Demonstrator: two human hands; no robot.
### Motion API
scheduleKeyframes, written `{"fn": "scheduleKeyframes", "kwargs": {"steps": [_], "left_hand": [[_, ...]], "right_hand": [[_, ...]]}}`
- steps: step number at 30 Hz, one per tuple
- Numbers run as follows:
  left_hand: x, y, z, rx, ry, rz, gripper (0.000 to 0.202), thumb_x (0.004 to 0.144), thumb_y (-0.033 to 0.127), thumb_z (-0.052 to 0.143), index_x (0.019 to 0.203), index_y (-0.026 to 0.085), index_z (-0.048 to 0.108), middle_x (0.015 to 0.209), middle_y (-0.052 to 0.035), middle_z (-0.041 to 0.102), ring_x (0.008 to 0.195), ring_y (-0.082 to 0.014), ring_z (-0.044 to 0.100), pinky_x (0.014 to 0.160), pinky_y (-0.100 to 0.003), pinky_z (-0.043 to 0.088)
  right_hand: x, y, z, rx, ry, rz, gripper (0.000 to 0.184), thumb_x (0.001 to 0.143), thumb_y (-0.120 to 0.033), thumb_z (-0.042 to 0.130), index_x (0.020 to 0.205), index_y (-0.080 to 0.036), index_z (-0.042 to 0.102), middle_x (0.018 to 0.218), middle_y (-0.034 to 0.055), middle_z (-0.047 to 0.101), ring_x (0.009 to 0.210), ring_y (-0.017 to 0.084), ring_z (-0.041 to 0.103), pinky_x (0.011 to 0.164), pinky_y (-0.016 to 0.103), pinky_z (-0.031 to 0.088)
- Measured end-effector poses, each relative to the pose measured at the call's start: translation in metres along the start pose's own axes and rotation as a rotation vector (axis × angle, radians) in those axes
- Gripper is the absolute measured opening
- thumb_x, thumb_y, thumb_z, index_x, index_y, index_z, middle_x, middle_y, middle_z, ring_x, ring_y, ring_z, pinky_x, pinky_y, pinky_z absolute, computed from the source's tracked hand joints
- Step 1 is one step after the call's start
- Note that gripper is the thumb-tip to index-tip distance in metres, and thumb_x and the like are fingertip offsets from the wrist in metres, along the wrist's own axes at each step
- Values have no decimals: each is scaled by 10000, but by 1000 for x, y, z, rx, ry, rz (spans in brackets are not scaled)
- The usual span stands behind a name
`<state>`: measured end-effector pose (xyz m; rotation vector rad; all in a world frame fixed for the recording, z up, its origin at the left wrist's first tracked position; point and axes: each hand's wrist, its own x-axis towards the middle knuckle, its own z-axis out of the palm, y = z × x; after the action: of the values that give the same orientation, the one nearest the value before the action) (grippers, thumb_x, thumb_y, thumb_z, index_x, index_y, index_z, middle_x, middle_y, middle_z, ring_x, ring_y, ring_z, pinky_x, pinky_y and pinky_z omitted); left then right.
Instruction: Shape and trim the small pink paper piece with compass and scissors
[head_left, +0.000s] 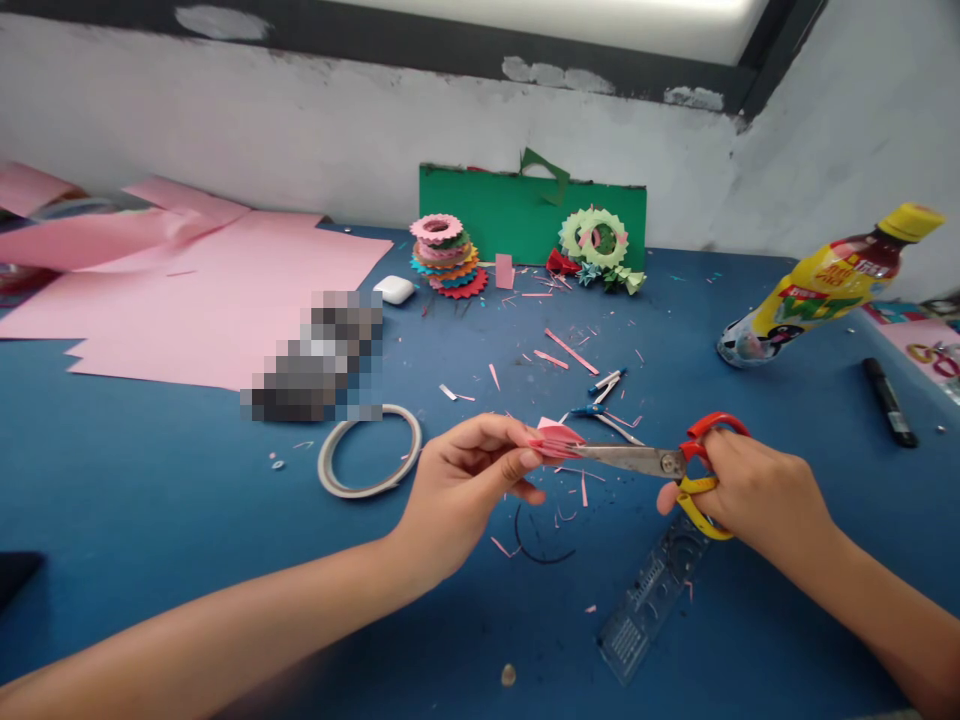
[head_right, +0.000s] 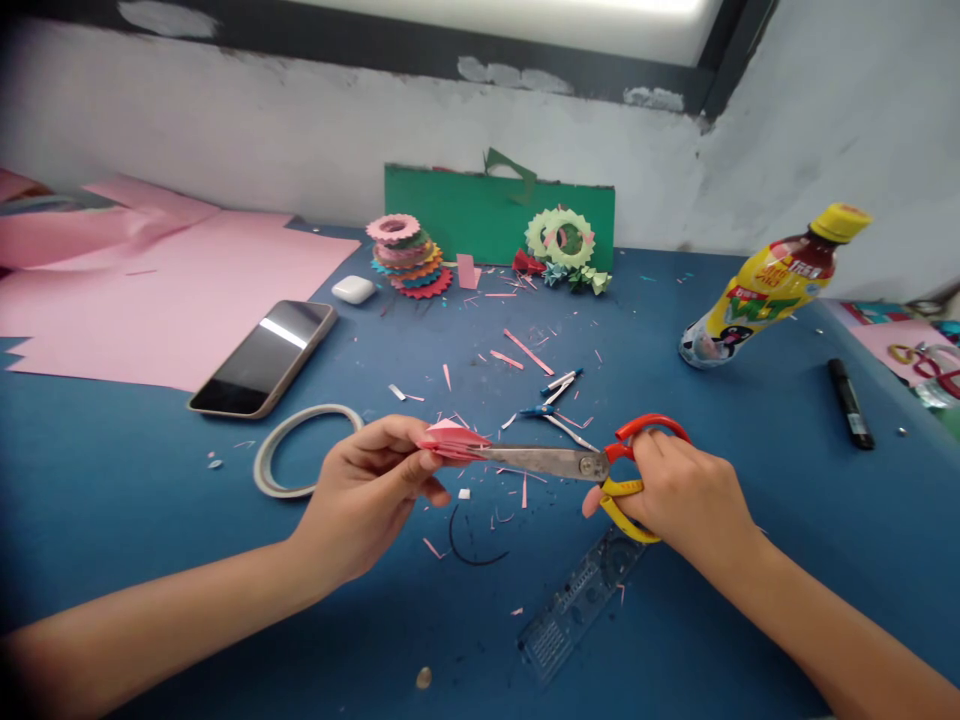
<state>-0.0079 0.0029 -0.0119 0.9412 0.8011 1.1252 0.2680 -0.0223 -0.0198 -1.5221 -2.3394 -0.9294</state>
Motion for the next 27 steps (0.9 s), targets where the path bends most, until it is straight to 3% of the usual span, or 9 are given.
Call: {"fn": "scheduleKeyframes", "kwargs": {"steps": [27], "left_hand": [[-3,-2,2,51,-21,-41,116,710,239,742,747,165,660,732,-25,691,697,-158,668,482,-183,568]], "right_hand": [[0,-3,0,39,-3,-11,481,825,-598,393,589,-183,455,479,-19,423,440,104,431,491,237,260]]}}
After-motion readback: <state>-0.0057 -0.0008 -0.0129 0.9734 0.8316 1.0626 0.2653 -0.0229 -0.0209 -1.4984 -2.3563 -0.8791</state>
